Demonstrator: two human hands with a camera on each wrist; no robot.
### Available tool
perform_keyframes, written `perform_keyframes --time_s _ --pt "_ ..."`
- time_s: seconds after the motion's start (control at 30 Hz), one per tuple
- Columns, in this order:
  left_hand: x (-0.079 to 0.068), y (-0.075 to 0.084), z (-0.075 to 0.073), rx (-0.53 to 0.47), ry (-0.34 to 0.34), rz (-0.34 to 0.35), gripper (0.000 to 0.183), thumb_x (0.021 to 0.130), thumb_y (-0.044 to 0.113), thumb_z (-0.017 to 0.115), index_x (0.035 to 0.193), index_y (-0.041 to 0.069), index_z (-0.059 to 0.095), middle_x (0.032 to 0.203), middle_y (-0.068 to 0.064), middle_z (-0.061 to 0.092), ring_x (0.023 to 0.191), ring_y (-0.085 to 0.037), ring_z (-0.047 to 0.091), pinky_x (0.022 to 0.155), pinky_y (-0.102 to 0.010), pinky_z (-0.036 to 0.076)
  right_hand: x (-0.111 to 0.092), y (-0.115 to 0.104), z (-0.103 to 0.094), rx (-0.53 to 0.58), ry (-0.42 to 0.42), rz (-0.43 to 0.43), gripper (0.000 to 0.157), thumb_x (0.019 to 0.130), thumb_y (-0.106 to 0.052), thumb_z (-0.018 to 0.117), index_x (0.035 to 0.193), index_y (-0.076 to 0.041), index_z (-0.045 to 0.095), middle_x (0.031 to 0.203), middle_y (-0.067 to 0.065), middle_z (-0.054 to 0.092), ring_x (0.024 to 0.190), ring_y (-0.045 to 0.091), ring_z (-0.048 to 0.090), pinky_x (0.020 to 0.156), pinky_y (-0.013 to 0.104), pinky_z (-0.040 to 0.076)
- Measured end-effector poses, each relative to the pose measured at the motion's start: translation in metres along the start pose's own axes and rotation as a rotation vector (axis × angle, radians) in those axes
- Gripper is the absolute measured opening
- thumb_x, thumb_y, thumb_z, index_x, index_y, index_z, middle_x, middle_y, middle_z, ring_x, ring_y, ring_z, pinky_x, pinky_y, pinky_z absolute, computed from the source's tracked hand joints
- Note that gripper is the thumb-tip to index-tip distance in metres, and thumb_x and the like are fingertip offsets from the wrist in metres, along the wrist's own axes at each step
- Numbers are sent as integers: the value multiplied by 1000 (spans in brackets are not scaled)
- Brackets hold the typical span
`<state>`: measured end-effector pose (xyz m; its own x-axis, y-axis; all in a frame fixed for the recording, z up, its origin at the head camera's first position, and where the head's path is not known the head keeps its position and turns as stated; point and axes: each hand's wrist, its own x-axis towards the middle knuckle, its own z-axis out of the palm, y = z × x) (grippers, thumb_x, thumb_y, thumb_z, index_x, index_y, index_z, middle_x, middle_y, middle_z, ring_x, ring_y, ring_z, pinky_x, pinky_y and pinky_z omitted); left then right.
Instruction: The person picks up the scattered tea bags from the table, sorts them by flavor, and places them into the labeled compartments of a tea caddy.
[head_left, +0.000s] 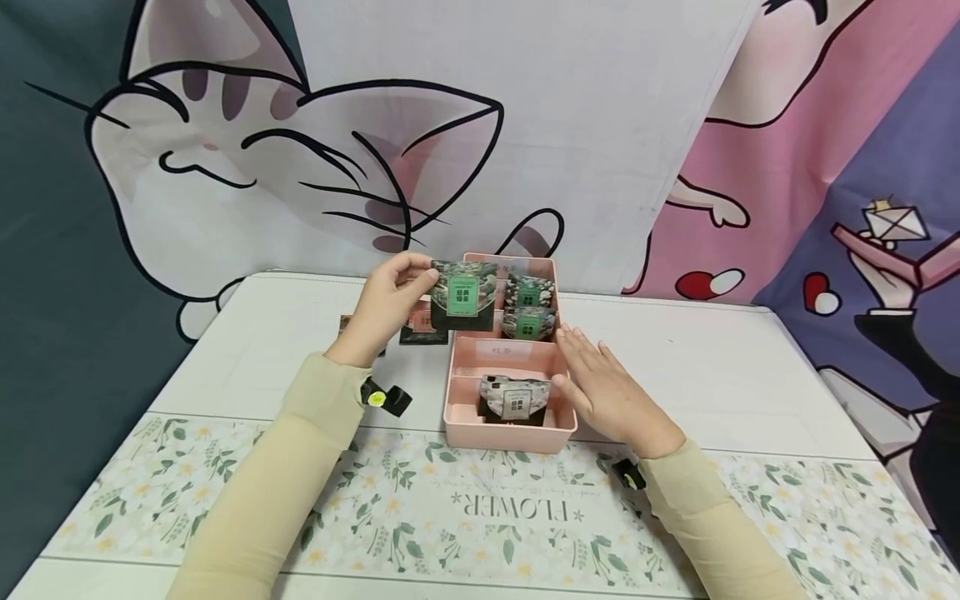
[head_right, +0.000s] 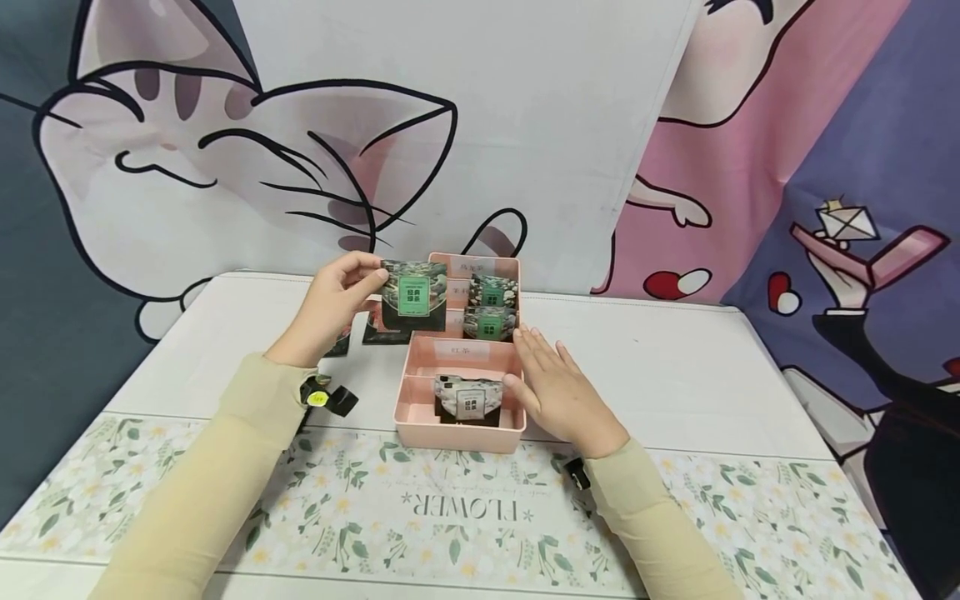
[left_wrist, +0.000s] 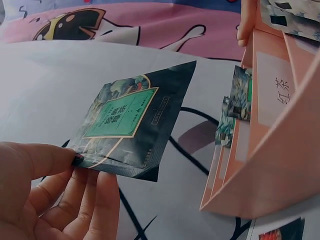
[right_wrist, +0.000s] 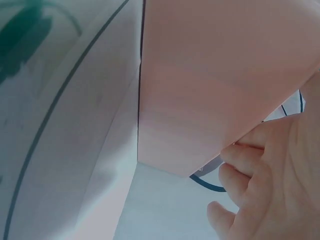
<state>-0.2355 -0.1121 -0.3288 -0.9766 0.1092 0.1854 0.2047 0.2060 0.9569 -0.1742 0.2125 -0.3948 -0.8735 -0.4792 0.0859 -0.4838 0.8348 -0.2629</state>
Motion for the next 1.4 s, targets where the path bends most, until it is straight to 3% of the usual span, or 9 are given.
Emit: perform_keyframes --time_s 0.2,0.37,0.53,0.67,0.87,1.07,1.4 --pt "13 2 13 -68 -45 -48 26 104 17 60 126 3 61 110 -9 66 92 -16 64 90 -42 61 -1 1 1 -20 -4 -16 67 111 -42 36 162 -2 18 168 12 16 156 28 11 128 51 10" --pt "23 5 24 -111 -79 -54 27 104 14 59 128 3 60 116 -11 66 99 -17 62 94 -39 60 0 1 1 -29 -8 -16 67 110 -36 42 161 0 18 168 14 17 156 29 11 128 49 10" --pt "31 5 36 -113 -95 -60 26 104 12 59 127 2 59 116 -14 65 97 -22 63 93 -38 60 0 2 0 -30 -8 -16 67 110 -36 42 161 0 19 168 14 17 156 30 11 128 50 11" --pt "35 6 45 -61 -98 -57 23 102 10 60 124 2 61 113 -13 65 97 -22 63 91 -37 59 0 2 0 -28 -2 -23 67 110 -35 42 161 1 19 167 15 17 155 31 12 127 50 12" --pt "41 5 60 2 -134 -50 16 101 8 60 116 2 64 107 -11 63 98 -25 60 89 -45 55 -1 2 0 -16 3 -31 67 110 -37 41 161 1 19 167 16 17 155 30 13 128 49 11" --pt "46 -1 70 13 -176 -110 14 101 4 60 115 2 63 111 -14 63 101 -27 62 96 -49 57 -1 3 0 -20 4 -35 68 110 -40 38 161 0 18 167 15 17 155 30 12 128 50 12" --pt "50 -6 82 51 -242 -234 20 101 1 57 119 -6 59 116 -20 64 100 -30 66 92 -39 59 0 3 1 -19 4 -38 67 110 -35 43 161 1 19 167 16 19 155 31 13 127 51 13"
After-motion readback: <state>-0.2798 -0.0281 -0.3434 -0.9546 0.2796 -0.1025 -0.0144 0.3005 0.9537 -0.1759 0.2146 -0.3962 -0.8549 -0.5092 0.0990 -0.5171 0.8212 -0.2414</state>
